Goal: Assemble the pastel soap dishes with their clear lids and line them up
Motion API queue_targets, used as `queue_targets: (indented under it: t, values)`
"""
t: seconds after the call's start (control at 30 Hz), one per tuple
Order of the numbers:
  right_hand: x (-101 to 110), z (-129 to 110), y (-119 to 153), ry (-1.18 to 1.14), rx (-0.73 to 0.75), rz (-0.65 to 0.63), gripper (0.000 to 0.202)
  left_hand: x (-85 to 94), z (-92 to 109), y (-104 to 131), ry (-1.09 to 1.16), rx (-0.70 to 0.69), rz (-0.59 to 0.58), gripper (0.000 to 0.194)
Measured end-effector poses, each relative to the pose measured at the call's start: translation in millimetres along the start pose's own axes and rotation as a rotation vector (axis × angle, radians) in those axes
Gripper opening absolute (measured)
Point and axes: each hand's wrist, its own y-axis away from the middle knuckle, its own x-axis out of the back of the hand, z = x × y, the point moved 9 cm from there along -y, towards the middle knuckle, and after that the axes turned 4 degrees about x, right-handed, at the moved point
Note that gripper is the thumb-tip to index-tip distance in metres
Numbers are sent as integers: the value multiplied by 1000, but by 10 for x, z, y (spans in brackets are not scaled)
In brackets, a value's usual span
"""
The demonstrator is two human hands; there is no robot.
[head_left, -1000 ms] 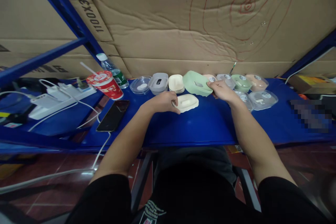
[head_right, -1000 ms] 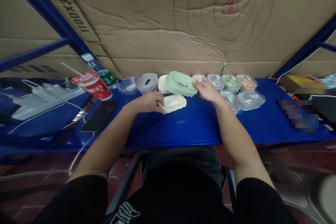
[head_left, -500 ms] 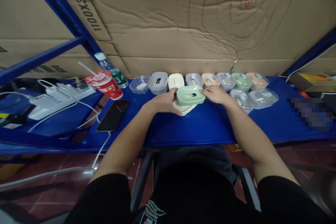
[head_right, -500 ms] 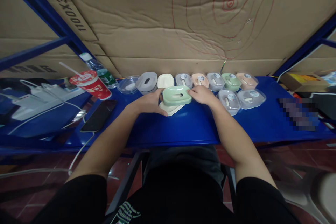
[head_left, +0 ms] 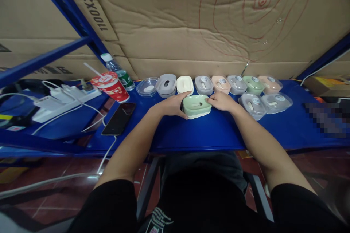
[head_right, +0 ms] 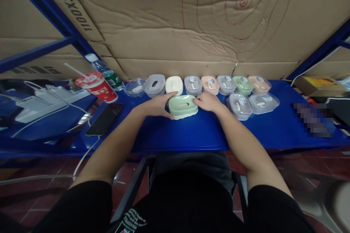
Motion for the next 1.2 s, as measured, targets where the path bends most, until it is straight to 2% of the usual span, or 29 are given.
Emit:
queue_targets:
  t: [0.13, 0.3, 0.47, 0.6, 0.7, 0.83, 0.93, 1.0, 1.03, 1.1, 1.2]
  values:
    - [-67, -16, -1, 9, -13, -38, 48, -2, 5, 13, -4, -11, -17, 123]
    - [-105, -23, -6, 25, 1, -34, 50, -42, 69, 9, 1, -71, -63, 101]
    - [-106, -11, -11, 18, 32, -10, 49, -116, -55, -37, -165, 50, -82, 111]
    - [-116, -10, -6, -36, 36, -14, 49, -88, -28, -10, -211, 35, -62, 116]
    - [-133, -15, -3, -51, 20, -34, 50, 100, 67, 36, -194, -18, 94, 103]
    - [-151, -37, 1, -52, 21, -65, 51, 569, 146, 181, -178, -106, 543, 59]
    - [-140, -45, 12, -54, 26, -65, 52, 933, -33, 387, -217, -6, 889, 29]
    - [-133, -49, 22, -66, 27, -61, 53, 1129, -228, 533, -245, 137, 1021, 22]
    - [-131, -53, 25, -71, 30, -59, 54, 1206, -326, 595, -259, 213, 1044, 22]
    - [-132, -60, 28, -74, 36, -59, 54, 1297, -504, 660, -304, 361, 985, 28]
    - [-139, -63, 23, -60, 42, -62, 56, 1278, -748, 662, -402, 578, 731, 39]
